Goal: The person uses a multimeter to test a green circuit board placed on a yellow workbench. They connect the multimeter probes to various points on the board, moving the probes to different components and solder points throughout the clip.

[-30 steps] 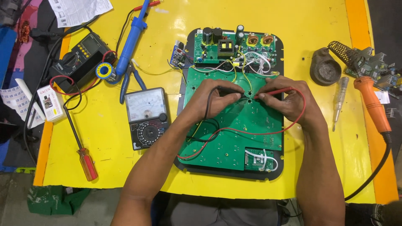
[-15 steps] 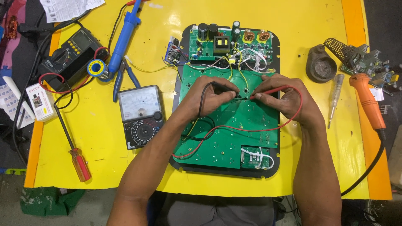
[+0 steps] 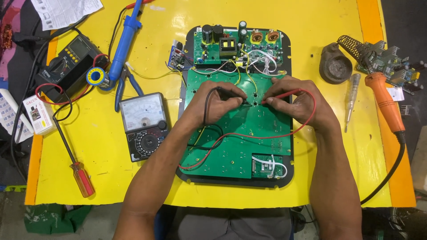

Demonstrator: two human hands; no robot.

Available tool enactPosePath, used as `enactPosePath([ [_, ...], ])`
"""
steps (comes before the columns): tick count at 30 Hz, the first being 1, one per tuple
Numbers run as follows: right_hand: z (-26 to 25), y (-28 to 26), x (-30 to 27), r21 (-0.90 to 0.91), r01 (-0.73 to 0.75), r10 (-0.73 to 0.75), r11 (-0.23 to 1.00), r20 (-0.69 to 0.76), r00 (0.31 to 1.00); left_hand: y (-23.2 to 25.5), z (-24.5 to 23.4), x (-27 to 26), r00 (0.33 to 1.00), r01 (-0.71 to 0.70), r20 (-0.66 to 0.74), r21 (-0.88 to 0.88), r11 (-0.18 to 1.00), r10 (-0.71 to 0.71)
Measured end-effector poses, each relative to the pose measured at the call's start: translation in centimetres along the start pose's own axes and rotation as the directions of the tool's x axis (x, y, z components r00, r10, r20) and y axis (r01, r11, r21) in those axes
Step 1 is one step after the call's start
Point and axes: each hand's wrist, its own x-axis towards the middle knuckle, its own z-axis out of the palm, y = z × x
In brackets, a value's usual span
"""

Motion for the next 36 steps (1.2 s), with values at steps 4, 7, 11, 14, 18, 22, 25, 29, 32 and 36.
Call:
enactPosePath([
  [4,-0.1,0.4,0.0,0.000,0.013,-0.013,1.000,0.008,1.000,-1.1,0.0,0.2,1.000,0.012,-0.025,-0.033,0.999,-0.013],
  [7,0.1,0.9,-0.1,0.001,0.025,-0.025,1.000,0.016,1.000,-1.0,-0.4,0.1,0.997,0.037,-0.064,-0.016,0.999,-0.038],
  [11,0.5,0.4,0.0,-0.027,0.041,-0.040,0.999,0.023,0.999,-1.0,-0.4,0.2,0.997,0.029,-0.076,0.011,1.000,-0.028],
  [14,0.7,-0.3,0.0,-0.020,0.045,-0.045,0.999,0.034,0.998,-1.4,-0.4,0.3,0.996,0.016,-0.083,0.007,1.000,-0.015],
  [18,0.8,-0.6,0.2,0.005,0.052,-0.053,0.999,0.038,0.998,-0.8,-0.5,0.3,0.994,0.006,-0.107,0.027,1.000,-0.003],
  [22,1.3,-0.3,0.3,-0.054,0.112,-0.111,0.992,0.013,0.994,-0.1,-0.6,0.2,0.995,-0.003,-0.101,-0.002,1.000,0.003],
  [25,1.8,0.0,0.4,-0.076,0.163,-0.165,0.984,-0.012,0.986,0.2,-0.5,0.2,0.996,0.014,-0.090,0.005,1.000,-0.014],
  [29,2.1,0.6,0.3,-0.107,0.176,-0.177,0.979,-0.001,0.984,0.1,-0.5,0.4,0.996,0.023,-0.087,0.027,0.999,-0.021],
  [32,2.0,0.0,0.1,-0.108,0.147,-0.147,0.983,0.013,0.989,0.2,-0.5,0.4,0.996,0.025,-0.087,0.042,0.999,-0.021],
  [36,2.0,-0.7,0.3,-0.098,0.137,-0.136,0.986,0.026,0.990,0.1,-0.5,0.3,0.996,0.025,-0.088,0.031,0.999,-0.022],
])
